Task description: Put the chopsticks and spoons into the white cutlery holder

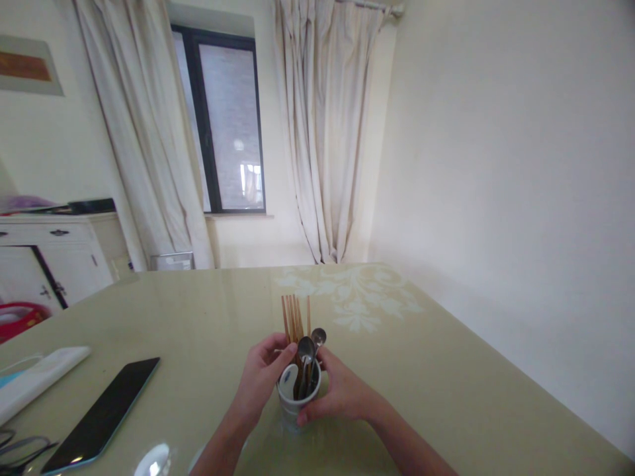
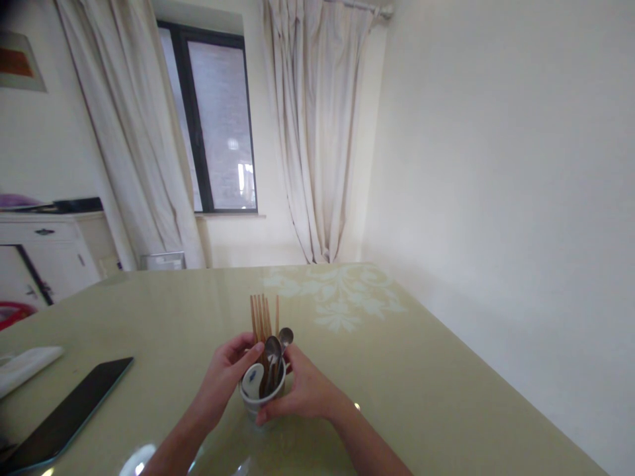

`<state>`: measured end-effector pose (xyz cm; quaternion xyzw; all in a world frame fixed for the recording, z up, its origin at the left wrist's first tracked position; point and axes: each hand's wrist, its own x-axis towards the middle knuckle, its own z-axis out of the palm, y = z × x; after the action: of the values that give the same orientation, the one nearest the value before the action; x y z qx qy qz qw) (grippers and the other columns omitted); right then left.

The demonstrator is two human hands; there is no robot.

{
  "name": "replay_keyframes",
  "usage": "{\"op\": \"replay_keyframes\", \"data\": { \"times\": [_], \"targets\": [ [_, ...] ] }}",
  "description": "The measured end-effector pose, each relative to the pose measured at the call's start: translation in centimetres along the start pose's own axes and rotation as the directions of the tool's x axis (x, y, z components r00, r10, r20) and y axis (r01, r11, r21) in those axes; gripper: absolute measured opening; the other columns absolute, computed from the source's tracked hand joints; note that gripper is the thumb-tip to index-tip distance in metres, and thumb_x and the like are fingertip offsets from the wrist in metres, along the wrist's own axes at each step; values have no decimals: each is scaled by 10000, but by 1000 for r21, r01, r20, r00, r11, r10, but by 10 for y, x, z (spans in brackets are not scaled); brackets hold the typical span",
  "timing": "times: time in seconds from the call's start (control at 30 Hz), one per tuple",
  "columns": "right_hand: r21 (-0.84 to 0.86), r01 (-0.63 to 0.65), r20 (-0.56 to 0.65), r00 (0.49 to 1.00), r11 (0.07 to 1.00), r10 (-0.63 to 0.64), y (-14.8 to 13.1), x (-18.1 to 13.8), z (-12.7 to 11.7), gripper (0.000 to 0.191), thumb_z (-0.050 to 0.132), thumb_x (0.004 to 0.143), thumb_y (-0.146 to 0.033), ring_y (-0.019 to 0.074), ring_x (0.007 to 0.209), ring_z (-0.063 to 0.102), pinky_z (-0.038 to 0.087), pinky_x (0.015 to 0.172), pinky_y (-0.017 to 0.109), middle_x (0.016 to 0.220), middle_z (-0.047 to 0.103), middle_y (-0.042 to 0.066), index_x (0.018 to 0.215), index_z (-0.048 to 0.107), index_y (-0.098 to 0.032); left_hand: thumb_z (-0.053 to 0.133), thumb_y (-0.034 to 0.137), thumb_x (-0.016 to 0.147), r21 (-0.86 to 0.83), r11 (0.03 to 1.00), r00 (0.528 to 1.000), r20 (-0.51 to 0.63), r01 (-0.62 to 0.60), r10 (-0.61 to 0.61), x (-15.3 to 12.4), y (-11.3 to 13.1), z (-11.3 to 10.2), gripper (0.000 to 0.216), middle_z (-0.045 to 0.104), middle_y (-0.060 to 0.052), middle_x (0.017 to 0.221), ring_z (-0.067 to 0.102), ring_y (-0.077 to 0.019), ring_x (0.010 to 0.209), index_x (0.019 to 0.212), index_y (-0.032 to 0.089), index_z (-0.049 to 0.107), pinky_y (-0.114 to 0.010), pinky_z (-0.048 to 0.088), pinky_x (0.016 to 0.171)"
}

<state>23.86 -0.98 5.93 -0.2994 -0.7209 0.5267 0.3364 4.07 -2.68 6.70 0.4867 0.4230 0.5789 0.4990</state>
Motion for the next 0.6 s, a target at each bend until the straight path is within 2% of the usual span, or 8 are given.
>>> {"op": "replay_keyframes", "data": {
  "times": [0.17, 0.3, 0.43, 0.6],
  "targets": [
    [5, 13, 5, 1000, 1000, -13, -1, -1, 0, 1040, 1053, 483, -336, 369, 1222, 618, 464, 1053, 496, 1347, 673, 119, 1411, 596, -228, 872, 534, 751, 39, 999, 999, -32, -35, 36, -2, 9, -2, 396, 822, -46, 827, 744, -191, 724, 898, 176, 785, -260, 589, 669],
    [0, -8, -3, 1000, 1000, 8, -4, -1, 0, 1021, 1053, 485, -359, 367, 1222, 614, 455, 1063, 506, 1327, 677, 121, 1389, 601, -212, 887, 487, 757, 0, 996, 992, -95, -89, 88, -2, 12, -9, 350, 836, -49, 906, 753, -192, 835, 917, 183, 815, -267, 596, 792],
    [-15, -25, -16, 1000, 1000, 25, -5, -1, 1, 986, 1057, 465, -370, 360, 1205, 617, 452, 1064, 507, 1298, 687, 105, 1332, 616, -209, 960, 449, 673, -211, 964, 957, -272, -164, 103, 0, 14, -20, 350, 831, -22, 910, 740, -161, 901, 877, 202, 821, -237, 583, 865],
    [-24, -23, -24, 999, 999, 23, -3, -1, 1, 920, 1057, 457, -347, 354, 1162, 632, 472, 1033, 498, 1249, 701, 91, 1269, 646, -212, 983, 419, 658, -568, 762, 928, -357, -310, 112, 3, 29, -45, 317, 822, 67, 946, 756, -162, 971, 877, 298, 789, -363, 613, 1001]
  ]
}}
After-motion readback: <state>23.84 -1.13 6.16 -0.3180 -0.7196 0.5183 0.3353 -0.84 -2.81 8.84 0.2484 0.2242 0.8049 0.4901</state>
